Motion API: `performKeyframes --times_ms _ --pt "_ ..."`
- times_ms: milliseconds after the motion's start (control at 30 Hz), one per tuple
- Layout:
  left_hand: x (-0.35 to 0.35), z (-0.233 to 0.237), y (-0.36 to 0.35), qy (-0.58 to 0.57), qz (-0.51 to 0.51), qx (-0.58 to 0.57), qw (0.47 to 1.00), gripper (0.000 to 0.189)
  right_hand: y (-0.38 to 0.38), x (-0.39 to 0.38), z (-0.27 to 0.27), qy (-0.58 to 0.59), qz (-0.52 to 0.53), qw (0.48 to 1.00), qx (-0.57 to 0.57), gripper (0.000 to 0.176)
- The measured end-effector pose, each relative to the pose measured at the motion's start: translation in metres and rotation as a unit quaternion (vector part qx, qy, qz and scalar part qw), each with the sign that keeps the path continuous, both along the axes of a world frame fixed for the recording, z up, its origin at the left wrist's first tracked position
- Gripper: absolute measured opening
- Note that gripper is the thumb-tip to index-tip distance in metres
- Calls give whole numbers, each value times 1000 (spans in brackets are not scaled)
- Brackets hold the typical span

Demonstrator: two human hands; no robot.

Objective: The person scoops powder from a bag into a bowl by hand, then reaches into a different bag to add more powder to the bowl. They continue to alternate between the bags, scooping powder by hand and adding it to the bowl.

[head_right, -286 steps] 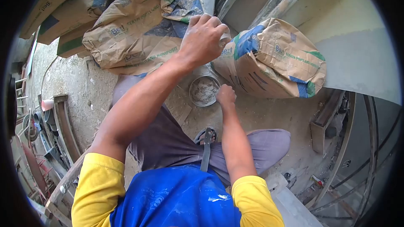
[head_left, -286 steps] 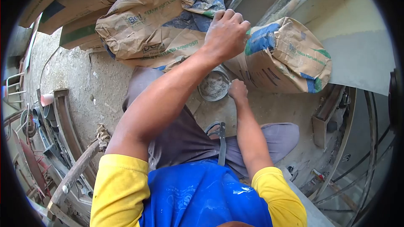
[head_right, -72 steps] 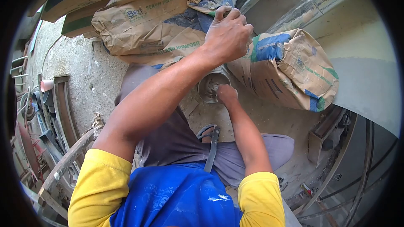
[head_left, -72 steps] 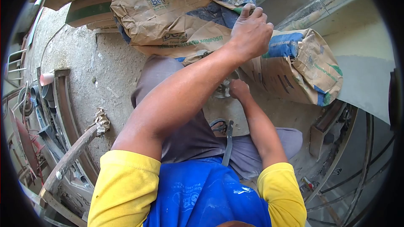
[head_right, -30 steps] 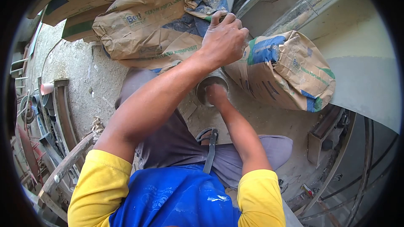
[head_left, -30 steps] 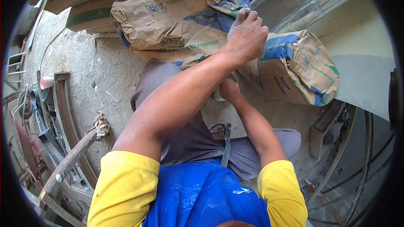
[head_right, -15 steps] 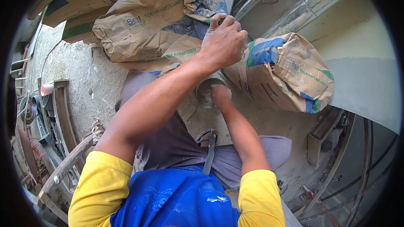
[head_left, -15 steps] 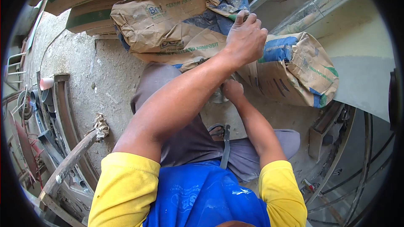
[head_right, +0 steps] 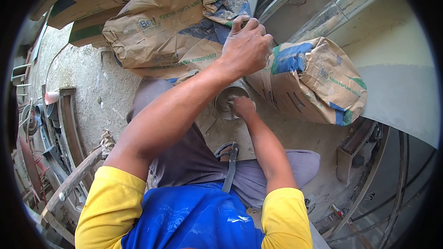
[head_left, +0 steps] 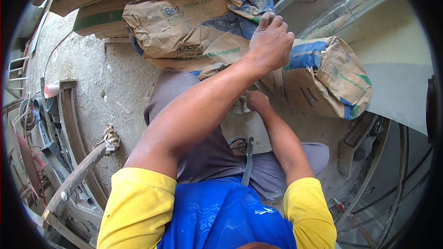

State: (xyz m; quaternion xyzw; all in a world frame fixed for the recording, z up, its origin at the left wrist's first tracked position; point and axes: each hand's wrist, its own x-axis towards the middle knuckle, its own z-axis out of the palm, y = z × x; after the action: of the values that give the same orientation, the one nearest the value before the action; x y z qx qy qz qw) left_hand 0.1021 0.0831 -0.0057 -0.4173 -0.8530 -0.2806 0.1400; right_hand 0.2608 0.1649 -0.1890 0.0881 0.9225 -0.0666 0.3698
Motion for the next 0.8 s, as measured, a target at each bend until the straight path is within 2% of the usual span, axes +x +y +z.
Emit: performKeyframes --times_ms 167,233,367,433,567,667,733,800 --pt "1 0 1 -4 -2 0 1000 16 -5 0 -3 8 -31 999 -2 28" --pt "2 0 0 -3 -2 -3 1000 17 -6 3 -2 5 22 1000 -2 28" --pt "1 0 1 -4 -3 -1 1000 17 -5 -1 10 -27 -10 999 35 27" --pt "1 0 1 -3 -3 0 1000 17 -11 0 8 10 7 1000 24 26" --pt "1 0 0 -2 -3 -10 1000 17 -11 5 -1 -13 50 999 -15 24" --pt "1 0 0 -4 -5 -4 1000 17 -9 2 3 -25 -10 1000 8 24" --pt "0 0 1 -11 -8 -1 1000 17 -11 4 -5 22 20 1000 -10 25" --pt "1 0 0 -17 -9 -1 1000 17 -14 10 -14 17 42 999 -21 25"
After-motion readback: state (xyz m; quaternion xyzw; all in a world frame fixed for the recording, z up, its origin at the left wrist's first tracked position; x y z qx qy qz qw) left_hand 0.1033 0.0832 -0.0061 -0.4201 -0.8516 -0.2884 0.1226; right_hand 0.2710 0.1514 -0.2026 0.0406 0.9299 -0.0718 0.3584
